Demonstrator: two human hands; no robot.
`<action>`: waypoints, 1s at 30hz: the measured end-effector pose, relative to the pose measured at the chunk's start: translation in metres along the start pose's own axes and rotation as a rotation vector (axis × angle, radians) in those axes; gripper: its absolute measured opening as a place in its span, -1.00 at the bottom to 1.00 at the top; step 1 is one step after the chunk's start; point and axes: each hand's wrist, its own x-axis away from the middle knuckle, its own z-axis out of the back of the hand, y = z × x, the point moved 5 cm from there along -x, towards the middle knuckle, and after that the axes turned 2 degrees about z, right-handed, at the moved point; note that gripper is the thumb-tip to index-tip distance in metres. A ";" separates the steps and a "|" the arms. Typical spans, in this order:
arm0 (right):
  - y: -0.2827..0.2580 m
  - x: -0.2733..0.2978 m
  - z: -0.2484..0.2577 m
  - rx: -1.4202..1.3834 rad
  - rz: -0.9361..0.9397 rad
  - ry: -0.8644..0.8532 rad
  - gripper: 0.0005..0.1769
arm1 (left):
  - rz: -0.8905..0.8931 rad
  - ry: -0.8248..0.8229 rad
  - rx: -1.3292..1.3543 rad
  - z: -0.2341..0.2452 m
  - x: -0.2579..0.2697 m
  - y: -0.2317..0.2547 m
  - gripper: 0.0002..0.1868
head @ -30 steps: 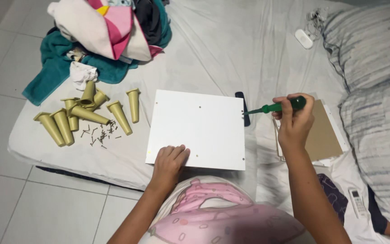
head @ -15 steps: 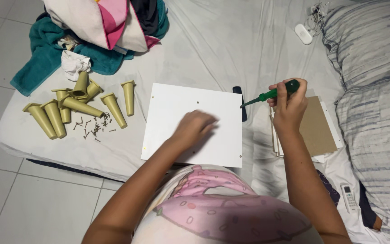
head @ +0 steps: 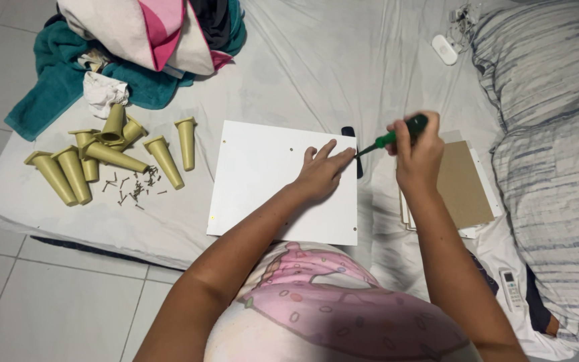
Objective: The person assembles a small white cabinet on a bed using a green screwdriver. They insert plastic dowels into pre-drilled holes in the cabinet panels and then drive screws to secure the pieces together.
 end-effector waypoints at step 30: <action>0.031 -0.070 -0.050 -1.004 -0.318 -0.586 -0.37 | -0.233 0.103 0.634 0.022 -0.092 0.025 -0.68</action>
